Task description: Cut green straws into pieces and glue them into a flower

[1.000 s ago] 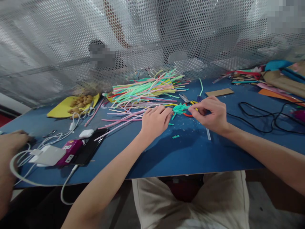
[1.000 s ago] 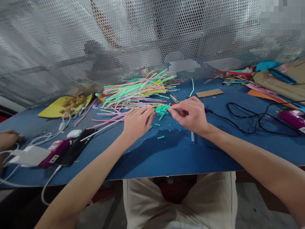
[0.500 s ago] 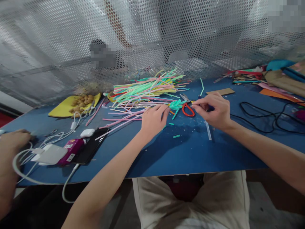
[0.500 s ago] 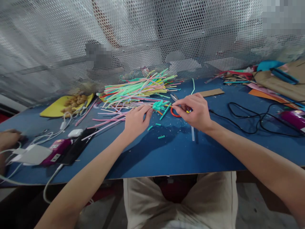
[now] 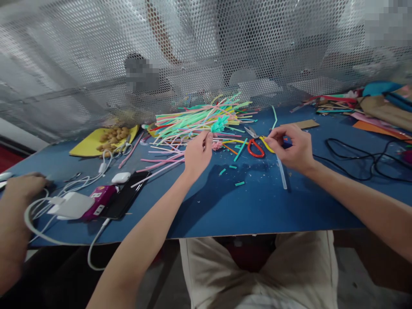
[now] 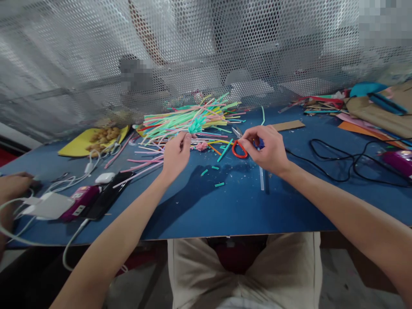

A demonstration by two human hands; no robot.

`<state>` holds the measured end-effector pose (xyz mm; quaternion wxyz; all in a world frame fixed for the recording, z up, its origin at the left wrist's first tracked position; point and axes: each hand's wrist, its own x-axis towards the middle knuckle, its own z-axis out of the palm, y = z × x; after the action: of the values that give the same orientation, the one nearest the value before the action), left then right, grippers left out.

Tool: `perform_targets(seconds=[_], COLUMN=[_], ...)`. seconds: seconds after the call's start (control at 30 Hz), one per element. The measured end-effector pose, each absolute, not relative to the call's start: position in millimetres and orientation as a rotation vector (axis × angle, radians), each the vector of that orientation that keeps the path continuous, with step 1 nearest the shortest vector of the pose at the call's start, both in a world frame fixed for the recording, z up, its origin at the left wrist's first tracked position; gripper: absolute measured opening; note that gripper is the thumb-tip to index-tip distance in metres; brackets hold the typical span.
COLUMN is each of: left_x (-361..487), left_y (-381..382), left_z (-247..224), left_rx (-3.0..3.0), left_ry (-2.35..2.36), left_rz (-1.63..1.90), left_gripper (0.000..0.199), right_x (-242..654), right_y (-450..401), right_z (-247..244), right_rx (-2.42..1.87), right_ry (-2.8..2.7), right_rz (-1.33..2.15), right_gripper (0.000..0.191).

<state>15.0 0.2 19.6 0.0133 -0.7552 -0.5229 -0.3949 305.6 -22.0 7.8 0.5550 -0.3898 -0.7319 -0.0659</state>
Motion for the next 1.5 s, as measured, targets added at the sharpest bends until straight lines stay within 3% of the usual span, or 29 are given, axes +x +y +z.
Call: perform_targets(seconds=[0.23, 0.53, 0.83, 1.13, 1.3, 1.5], left_x=[14.5, 23.4, 36.1, 16.0, 7.3, 4.3], left_y=[-3.2, -13.5, -24.8, -9.8, -18.7, -23.7], left_z=[23.0, 30.8, 54.1, 49.0, 28.4, 24.0], left_rx=[-2.331, -2.531, -2.676, -2.570, -2.670, -2.501], left_ry=[-1.621, -1.510, -1.382, -1.149, -0.955, -0.526], left_rz=[-1.284, -1.285, -0.994, -1.411, -1.247, -1.055], left_gripper=[0.050, 0.037, 0.020, 0.020, 0.011, 0.008], right_x=[310.2, 330.8, 328.3, 278.3, 275.8, 276.2], right_y=[-16.7, -7.9, -29.5, -24.8, -19.7, -26.4], right_z=[2.7, 13.5, 44.0, 20.4, -5.3, -14.1], right_rx=[-0.906, -0.827, -0.606, -0.395, -0.440, -0.440], right_ry=[-1.695, -1.753, -2.115, -2.386, -2.445, -2.243], right_rz=[-0.161, -0.328, -0.409, 0.114, 0.255, 0.444], right_gripper=[0.011, 0.013, 0.017, 0.009, 0.011, 0.031])
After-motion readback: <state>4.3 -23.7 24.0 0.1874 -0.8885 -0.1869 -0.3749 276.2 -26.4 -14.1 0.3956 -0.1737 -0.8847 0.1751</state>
